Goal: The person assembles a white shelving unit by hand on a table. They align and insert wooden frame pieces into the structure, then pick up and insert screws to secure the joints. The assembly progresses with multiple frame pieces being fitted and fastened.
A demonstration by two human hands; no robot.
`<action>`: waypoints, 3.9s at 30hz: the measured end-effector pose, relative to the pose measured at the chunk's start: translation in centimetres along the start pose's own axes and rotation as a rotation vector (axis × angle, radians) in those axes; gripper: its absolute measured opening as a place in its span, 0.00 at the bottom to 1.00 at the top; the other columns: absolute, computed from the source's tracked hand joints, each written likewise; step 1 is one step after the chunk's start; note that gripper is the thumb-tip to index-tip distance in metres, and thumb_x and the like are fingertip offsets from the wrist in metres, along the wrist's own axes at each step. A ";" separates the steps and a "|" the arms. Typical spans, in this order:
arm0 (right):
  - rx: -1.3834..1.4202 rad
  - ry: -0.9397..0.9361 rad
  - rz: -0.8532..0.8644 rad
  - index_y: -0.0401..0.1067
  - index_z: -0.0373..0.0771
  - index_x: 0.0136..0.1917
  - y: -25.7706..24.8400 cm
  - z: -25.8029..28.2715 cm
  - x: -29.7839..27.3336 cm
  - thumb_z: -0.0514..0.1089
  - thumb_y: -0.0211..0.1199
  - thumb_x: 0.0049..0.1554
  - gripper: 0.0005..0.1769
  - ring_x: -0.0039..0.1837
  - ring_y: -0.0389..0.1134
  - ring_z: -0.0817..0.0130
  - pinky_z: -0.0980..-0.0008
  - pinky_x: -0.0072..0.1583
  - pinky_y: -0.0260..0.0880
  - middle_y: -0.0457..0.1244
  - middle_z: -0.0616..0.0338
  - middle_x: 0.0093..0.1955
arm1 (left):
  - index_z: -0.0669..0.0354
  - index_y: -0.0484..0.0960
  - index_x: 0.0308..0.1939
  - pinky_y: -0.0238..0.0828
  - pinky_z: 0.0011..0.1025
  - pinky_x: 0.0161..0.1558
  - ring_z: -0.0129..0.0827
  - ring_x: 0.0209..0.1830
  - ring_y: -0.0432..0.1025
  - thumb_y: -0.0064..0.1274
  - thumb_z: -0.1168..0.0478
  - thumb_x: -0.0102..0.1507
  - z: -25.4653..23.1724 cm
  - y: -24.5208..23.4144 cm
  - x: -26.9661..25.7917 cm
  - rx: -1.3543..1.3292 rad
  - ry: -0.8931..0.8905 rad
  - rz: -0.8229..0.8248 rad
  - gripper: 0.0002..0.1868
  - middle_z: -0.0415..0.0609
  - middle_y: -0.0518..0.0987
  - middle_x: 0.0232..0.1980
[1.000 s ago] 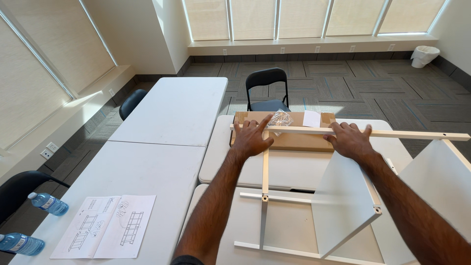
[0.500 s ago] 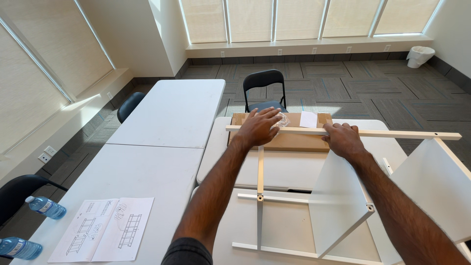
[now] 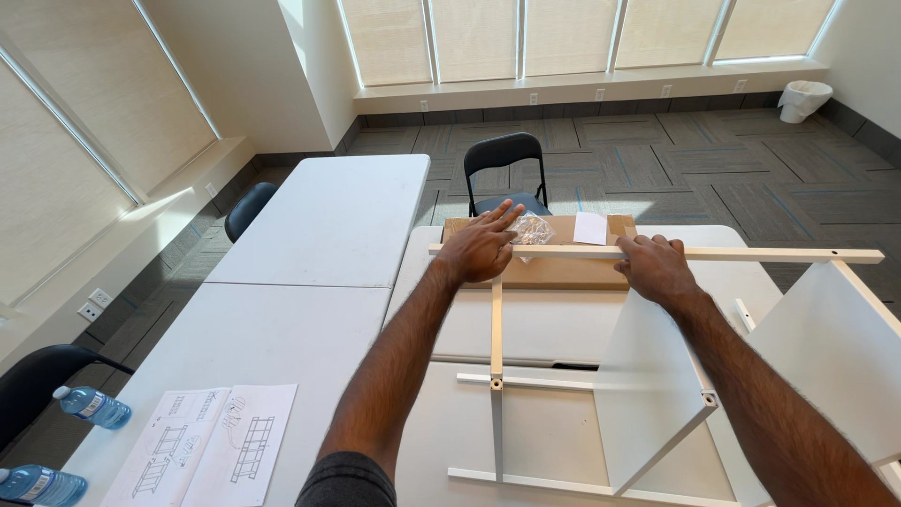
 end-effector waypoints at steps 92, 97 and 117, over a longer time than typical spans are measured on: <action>0.073 0.025 0.058 0.71 0.55 0.77 -2.6 0.9 -1.7 0.70 0.48 0.72 0.31 0.74 0.72 0.62 0.50 0.80 0.61 0.73 0.60 0.65 | 0.51 0.46 0.89 0.12 0.68 0.82 0.46 0.92 0.29 0.05 0.24 0.72 -5.3 -2.8 -3.4 -0.301 -0.368 0.089 0.51 0.58 0.39 0.93; 0.113 0.042 0.067 0.72 0.54 0.77 -2.7 1.1 -1.8 0.74 0.39 0.73 0.36 0.74 0.72 0.60 0.49 0.81 0.60 0.73 0.58 0.67 | 0.51 0.51 0.89 0.07 0.67 0.81 0.52 0.92 0.23 0.10 0.26 0.74 -7.3 -2.1 -1.7 -0.275 -0.306 0.069 0.49 0.60 0.34 0.93; 0.104 0.052 0.083 0.72 0.58 0.74 -1.8 0.6 -1.1 0.79 0.35 0.70 0.39 0.73 0.71 0.63 0.51 0.80 0.60 0.72 0.61 0.65 | 0.34 0.48 0.90 0.04 0.76 0.77 0.46 0.93 0.30 0.09 0.36 0.76 -0.3 -0.5 6.3 -0.019 -0.485 0.248 0.38 0.53 0.47 0.92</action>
Point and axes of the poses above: each hand's wrist, its own x-axis towards the middle knuckle, its own y-axis out of the palm, z = x × y, the point moved 2 cm from there along x, towards the middle knuckle
